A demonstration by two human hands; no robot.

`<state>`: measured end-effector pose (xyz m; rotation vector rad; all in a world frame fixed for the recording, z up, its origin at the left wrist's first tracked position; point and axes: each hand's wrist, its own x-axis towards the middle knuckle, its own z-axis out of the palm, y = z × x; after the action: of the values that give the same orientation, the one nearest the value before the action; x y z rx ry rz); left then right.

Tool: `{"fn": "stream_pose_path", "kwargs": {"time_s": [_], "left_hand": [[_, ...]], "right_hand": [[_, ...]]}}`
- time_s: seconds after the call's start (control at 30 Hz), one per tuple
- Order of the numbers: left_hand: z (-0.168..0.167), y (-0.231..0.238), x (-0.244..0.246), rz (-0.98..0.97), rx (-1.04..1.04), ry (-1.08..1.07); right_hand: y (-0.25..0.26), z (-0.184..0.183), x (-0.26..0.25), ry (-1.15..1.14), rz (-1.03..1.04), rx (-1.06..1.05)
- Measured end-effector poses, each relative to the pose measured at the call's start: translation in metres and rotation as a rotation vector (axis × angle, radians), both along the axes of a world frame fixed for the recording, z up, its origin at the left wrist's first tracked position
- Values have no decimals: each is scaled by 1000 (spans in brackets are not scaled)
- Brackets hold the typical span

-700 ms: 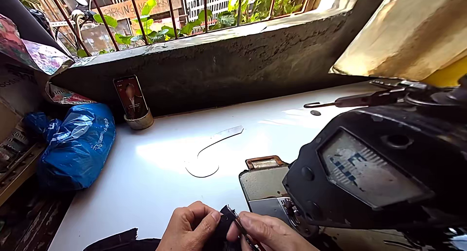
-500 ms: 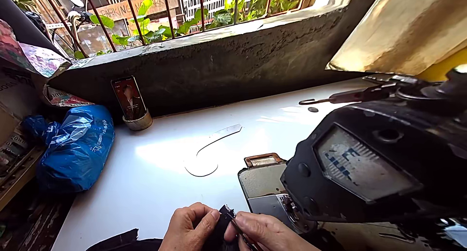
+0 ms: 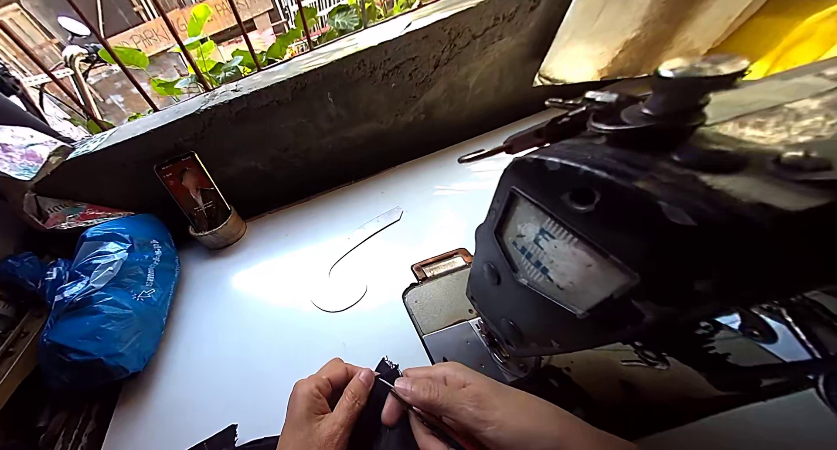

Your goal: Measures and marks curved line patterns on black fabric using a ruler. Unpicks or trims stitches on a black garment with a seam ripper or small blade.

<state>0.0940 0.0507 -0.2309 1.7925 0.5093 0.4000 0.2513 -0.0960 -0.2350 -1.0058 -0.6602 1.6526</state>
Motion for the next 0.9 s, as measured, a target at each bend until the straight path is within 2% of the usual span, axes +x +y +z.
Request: {"fn": "stream_pose_path", "kwargs": {"time_s": [0.47, 0.73, 0.9], "left_hand": [[3, 0, -2, -17, 20, -3], [6, 1, -2, -26, -55, 24], [6, 3, -2, -20, -147, 40]], "right_hand": [[1, 3, -1, 82, -2, -55], [3, -6, -11, 77, -91, 26], [3, -8, -7, 73, -50, 37]]}}
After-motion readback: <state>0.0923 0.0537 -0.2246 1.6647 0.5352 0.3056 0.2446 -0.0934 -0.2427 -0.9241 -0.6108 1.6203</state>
